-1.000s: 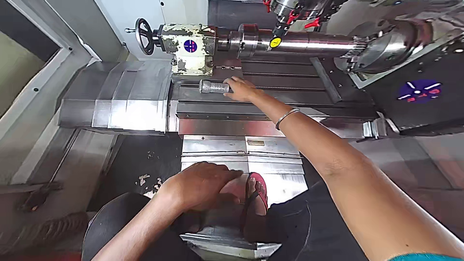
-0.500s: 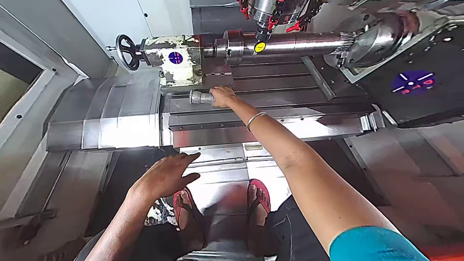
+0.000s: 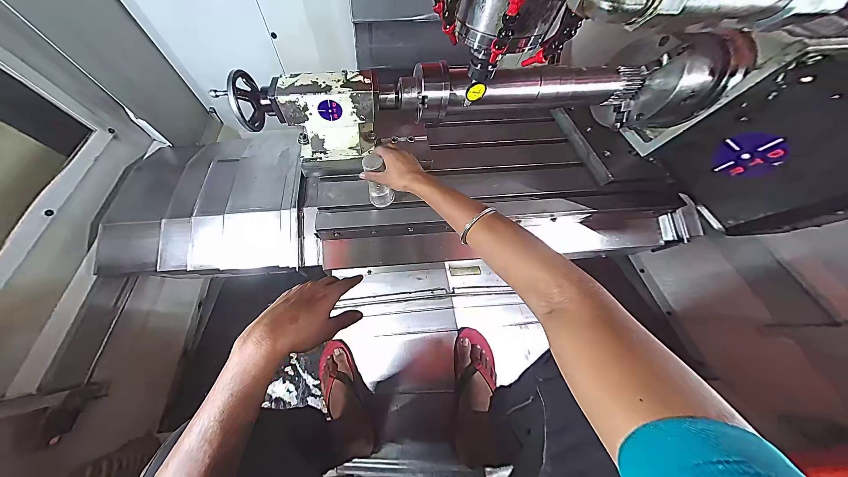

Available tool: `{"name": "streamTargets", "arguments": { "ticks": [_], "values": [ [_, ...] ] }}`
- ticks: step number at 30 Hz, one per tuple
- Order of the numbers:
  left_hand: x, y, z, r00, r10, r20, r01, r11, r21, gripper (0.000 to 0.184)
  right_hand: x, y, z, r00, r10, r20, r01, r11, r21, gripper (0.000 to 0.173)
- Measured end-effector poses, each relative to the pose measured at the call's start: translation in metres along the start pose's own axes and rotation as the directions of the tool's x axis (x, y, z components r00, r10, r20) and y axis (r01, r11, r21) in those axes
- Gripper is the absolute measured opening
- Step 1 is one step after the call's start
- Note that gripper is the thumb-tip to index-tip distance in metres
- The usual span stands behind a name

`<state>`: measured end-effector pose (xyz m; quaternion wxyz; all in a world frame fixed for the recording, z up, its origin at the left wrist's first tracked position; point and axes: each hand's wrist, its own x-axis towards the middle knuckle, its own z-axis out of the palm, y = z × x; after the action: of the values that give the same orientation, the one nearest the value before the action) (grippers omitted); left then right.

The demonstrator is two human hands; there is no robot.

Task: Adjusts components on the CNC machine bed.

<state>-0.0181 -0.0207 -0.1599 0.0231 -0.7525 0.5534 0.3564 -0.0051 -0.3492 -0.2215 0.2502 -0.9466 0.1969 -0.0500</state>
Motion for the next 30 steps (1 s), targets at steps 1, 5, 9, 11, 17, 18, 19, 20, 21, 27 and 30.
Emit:
{"name": "streamTargets", "arguments": {
  "ticks": [1, 5, 9, 11, 17, 18, 19, 20, 21, 27, 30],
  "values": [
    [0.000, 0.000, 0.000, 1.000, 0.000, -0.001, 0.000, 1.000, -0.002, 0.066, -0.003, 0.005, 0.003, 1.000, 0.004, -0.014, -0.004, 0.999, 0.037, 0.069],
    [0.003, 0.002, -0.002, 1.000, 0.019, -0.010, -0.020, 1.000, -0.013, 0.066, -0.012, 0.009, 0.011, 0.999, 0.036, -0.023, -0.032, 0.992, 0.125, 0.072],
    [0.010, 0.010, -0.002, 0.999, 0.040, 0.006, -0.040, 0.999, -0.002, 0.066, -0.026, 0.009, 0.018, 0.996, -0.018, -0.089, 0.029, 0.993, 0.116, 0.072],
    [0.012, 0.013, -0.002, 0.999, 0.040, 0.015, -0.040, 0.999, 0.014, 0.066, -0.023, 0.008, 0.017, 0.999, 0.003, -0.054, 0.003, 0.995, 0.101, 0.077],
    [0.014, 0.011, 0.000, 0.999, 0.043, 0.010, -0.044, 0.999, 0.025, 0.066, -0.027, 0.015, 0.023, 0.995, -0.041, -0.092, 0.046, 0.997, 0.059, 0.074],
    [0.014, 0.010, 0.000, 0.999, 0.042, 0.010, -0.042, 0.999, 0.023, 0.066, -0.027, 0.017, 0.025, 0.993, -0.059, -0.099, 0.063, 0.997, 0.046, 0.073],
    [0.014, 0.010, 0.000, 0.999, 0.044, 0.008, -0.044, 0.999, 0.021, 0.066, -0.027, 0.019, 0.027, 0.992, -0.070, -0.101, 0.075, 0.996, 0.039, 0.073],
    [0.014, 0.010, 0.000, 0.999, 0.044, 0.010, -0.044, 0.999, 0.018, 0.066, -0.028, 0.020, 0.028, 0.992, -0.076, -0.102, 0.081, 0.996, 0.041, 0.075],
    [0.015, 0.010, 0.000, 0.999, 0.043, 0.014, -0.044, 0.999, 0.016, 0.066, -0.029, 0.021, 0.028, 0.991, -0.082, -0.108, 0.087, 0.995, 0.049, 0.077],
    [0.017, 0.009, -0.001, 0.999, 0.041, 0.031, -0.041, 0.999, 0.015, 0.066, -0.029, 0.016, 0.030, 0.992, 0.018, -0.123, 0.009, 0.976, 0.219, 0.102],
    [0.020, 0.011, -0.002, 0.998, 0.046, 0.045, -0.047, 0.999, 0.017, 0.066, -0.026, 0.016, 0.032, 0.996, 0.068, -0.051, -0.057, 0.979, 0.197, 0.086]
  ]
}}
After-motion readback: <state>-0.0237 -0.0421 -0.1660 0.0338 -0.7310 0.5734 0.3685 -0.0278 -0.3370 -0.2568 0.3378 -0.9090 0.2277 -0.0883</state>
